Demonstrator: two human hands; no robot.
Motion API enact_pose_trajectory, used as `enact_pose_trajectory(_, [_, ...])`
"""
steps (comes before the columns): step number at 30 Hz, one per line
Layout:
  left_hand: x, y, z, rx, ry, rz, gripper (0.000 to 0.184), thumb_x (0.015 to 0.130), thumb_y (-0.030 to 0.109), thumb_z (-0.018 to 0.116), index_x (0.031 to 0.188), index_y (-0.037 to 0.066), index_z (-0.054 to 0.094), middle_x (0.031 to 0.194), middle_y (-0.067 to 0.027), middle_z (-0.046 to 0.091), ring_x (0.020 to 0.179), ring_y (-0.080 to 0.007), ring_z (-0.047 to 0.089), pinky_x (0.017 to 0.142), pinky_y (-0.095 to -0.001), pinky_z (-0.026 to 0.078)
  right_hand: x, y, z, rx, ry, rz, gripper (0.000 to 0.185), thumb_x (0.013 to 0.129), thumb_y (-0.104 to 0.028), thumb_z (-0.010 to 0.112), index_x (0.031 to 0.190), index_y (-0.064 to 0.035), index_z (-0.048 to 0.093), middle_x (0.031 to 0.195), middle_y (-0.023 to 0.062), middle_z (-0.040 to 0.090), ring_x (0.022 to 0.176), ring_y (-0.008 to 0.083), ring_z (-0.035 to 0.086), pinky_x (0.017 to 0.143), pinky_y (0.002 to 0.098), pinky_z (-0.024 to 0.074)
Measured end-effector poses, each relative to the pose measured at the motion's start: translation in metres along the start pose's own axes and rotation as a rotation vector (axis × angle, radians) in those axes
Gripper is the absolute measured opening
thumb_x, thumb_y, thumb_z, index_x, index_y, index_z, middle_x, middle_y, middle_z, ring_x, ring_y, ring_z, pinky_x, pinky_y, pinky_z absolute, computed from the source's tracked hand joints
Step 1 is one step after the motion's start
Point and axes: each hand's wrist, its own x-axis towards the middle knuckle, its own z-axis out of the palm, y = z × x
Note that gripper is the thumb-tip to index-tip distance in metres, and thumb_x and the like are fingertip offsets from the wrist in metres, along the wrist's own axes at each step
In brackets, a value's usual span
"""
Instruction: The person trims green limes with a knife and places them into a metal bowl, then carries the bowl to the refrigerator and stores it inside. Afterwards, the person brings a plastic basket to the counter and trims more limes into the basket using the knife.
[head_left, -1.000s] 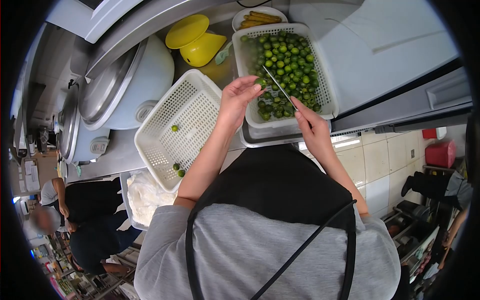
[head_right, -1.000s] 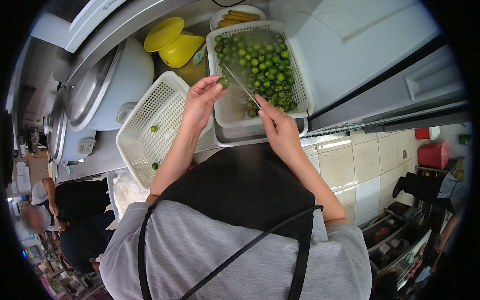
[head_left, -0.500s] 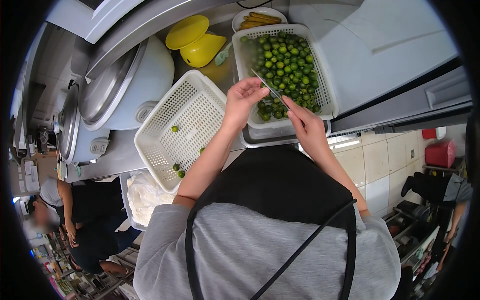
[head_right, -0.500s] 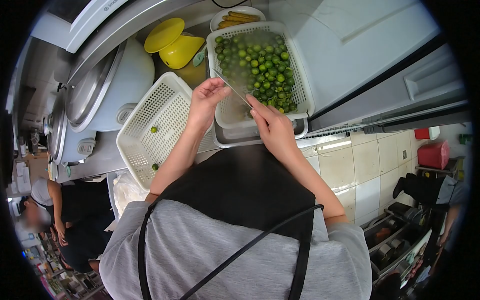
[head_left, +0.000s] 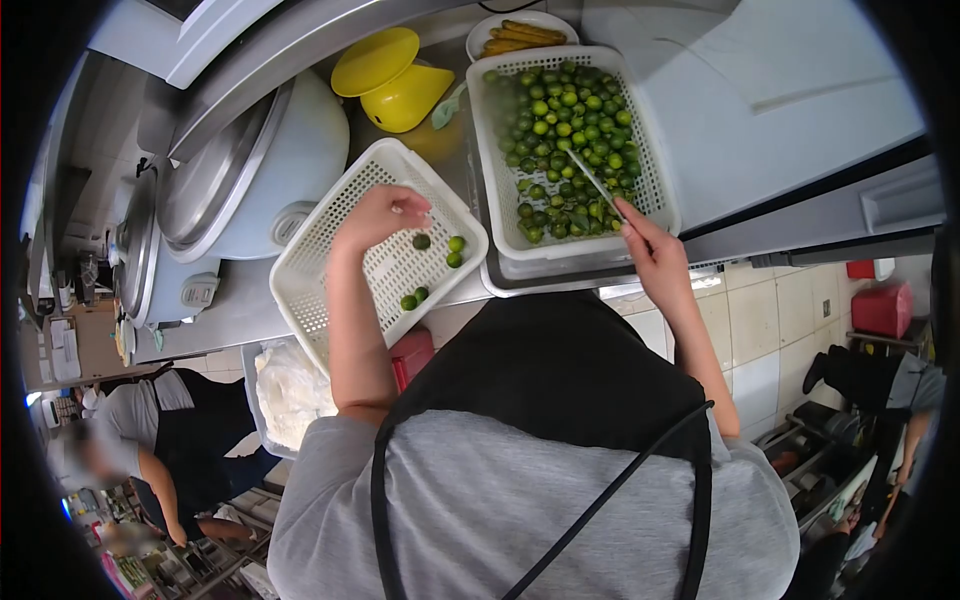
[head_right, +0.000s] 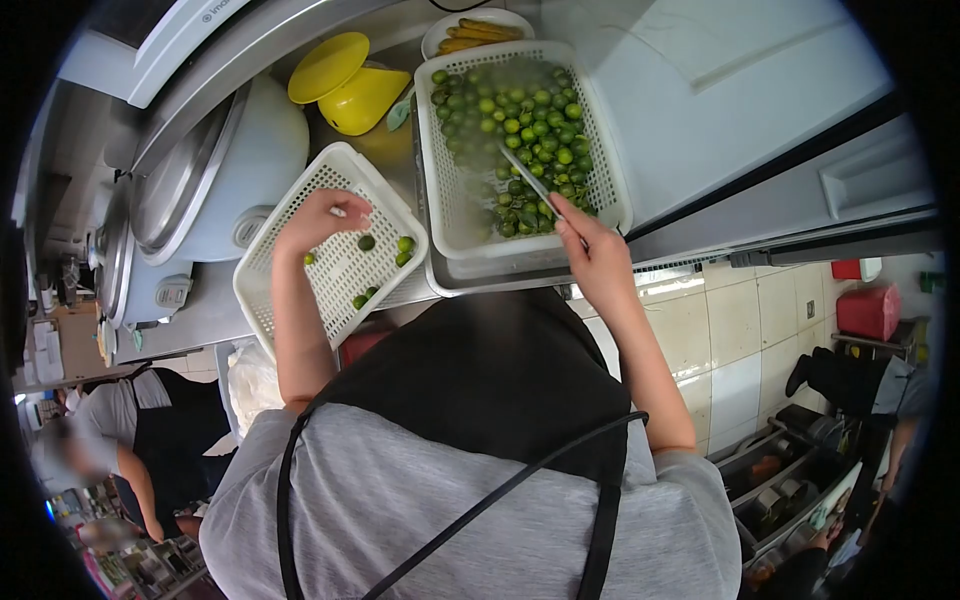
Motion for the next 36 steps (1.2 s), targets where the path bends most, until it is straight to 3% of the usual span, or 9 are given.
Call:
enact_pose_trajectory(3, [0.035,0.034,0.036,0.100,0.162,0.118,0.015,0.070,0.011,0.067,0.079,-0.001,0.065,0.074,-0.0070,0.065,0.069,-0.0168,0.061,0.066,-0.0286,0.047,0.005,-0.004,-0.005,0.010,-0.006,0.080,0.029,0.087,-0.018,0.051,0.115,-0.0136,0.056,0.100,0.0132,0.062,0.081,0.0241,0.061,0.071,0.0290,0.0463])
enact_pose_trajectory(5, [0.073,0.042,0.081,0.392,0.160,0.210,0.012,0.068,0.009,0.063,0.077,0.002,0.065,0.077,-0.0123,0.065,0.073,-0.0255,0.063,0.066,-0.0327,0.049,0.009,-0.005,0.002,0.034,0.018,0.021,0.029,0.087,-0.017,0.051,0.115,-0.0128,0.055,0.100,0.0129,0.062,0.081,0.0235,0.061,0.071,0.0289,0.0462])
enact_pose_trajectory(7, [0.108,0.044,0.126,0.810,0.003,0.112,0.014,0.068,0.004,0.058,0.079,0.006,0.066,0.082,-0.0152,0.064,0.079,-0.0303,0.061,0.067,-0.0356,0.049,0.011,-0.009,0.006,0.060,0.040,-0.040,0.029,0.087,-0.017,0.052,0.115,-0.0120,0.055,0.099,0.0127,0.062,0.080,0.0230,0.061,0.070,0.0287,0.0460])
enact_pose_trajectory(11, [0.127,0.034,0.156,0.897,0.029,0.158,0.019,0.067,0.004,0.058,0.084,0.007,0.066,0.087,-0.0177,0.062,0.084,-0.0318,0.060,0.068,-0.0355,0.050,0.012,-0.020,0.005,0.078,0.021,-0.003,0.029,0.087,-0.016,0.052,0.115,-0.0105,0.055,0.101,0.0132,0.062,0.080,0.0217,0.061,0.070,0.0279,0.0457])
enact_pose_trajectory(14, [0.118,0.044,0.135,0.750,-0.009,0.124,0.024,0.068,0.003,0.059,0.091,0.003,0.063,0.086,-0.0177,0.063,0.084,-0.0266,0.062,0.069,-0.0333,0.050,0.009,-0.017,0.005,0.096,0.052,0.011,0.029,0.087,-0.015,0.052,0.115,-0.0097,0.055,0.102,0.0131,0.061,0.081,0.0206,0.061,0.070,0.0270,0.0455])
enact_pose_trajectory(16, [0.092,0.052,0.109,-0.081,0.164,0.216,0.027,0.071,0.002,0.060,0.098,0.001,0.060,0.084,-0.0134,0.063,0.081,-0.0191,0.061,0.071,-0.0303,0.050,0.006,-0.014,0.007,0.118,0.085,-0.004,0.029,0.087,-0.015,0.052,0.115,-0.0092,0.055,0.103,0.0130,0.061,0.081,0.0200,0.060,0.070,0.0265,0.0454])
enact_pose_trajectory(22, [0.038,0.057,0.086,-0.892,0.132,0.121,0.026,0.078,-0.002,0.058,0.104,-0.001,0.057,0.093,-0.0072,0.059,0.083,-0.0150,0.059,0.078,-0.0277,0.047,-0.006,-0.021,0.021,0.189,0.004,-0.037,0.029,0.087,-0.012,0.051,0.116,-0.0081,0.054,0.105,0.0142,0.060,0.088,0.0209,0.060,0.074,0.0263,0.0452])
enact_pose_trajectory(29, [0.029,0.048,0.091,-0.962,0.303,0.223,0.024,0.076,-0.003,0.062,0.100,0.000,0.057,0.087,-0.0058,0.061,0.081,-0.0137,0.058,0.077,-0.0262,0.048,-0.013,-0.030,0.030,0.198,-0.109,-0.084,0.030,0.086,-0.012,0.051,0.117,-0.0091,0.053,0.102,0.0178,0.060,0.087,0.0266,0.060,0.076,0.0293,0.0454])
enact_pose_trajectory(36, [0.022,0.060,0.104,-0.748,0.326,0.234,0.022,0.072,-0.005,0.064,0.092,0.000,0.058,0.084,-0.0036,0.061,0.076,-0.0087,0.056,0.072,-0.0220,0.046,-0.002,-0.030,0.037,0.154,-0.069,-0.120,0.030,0.086,-0.014,0.051,0.116,-0.0094,0.054,0.090,0.0176,0.061,0.068,0.0248,0.056,0.064,0.0306,0.0443])
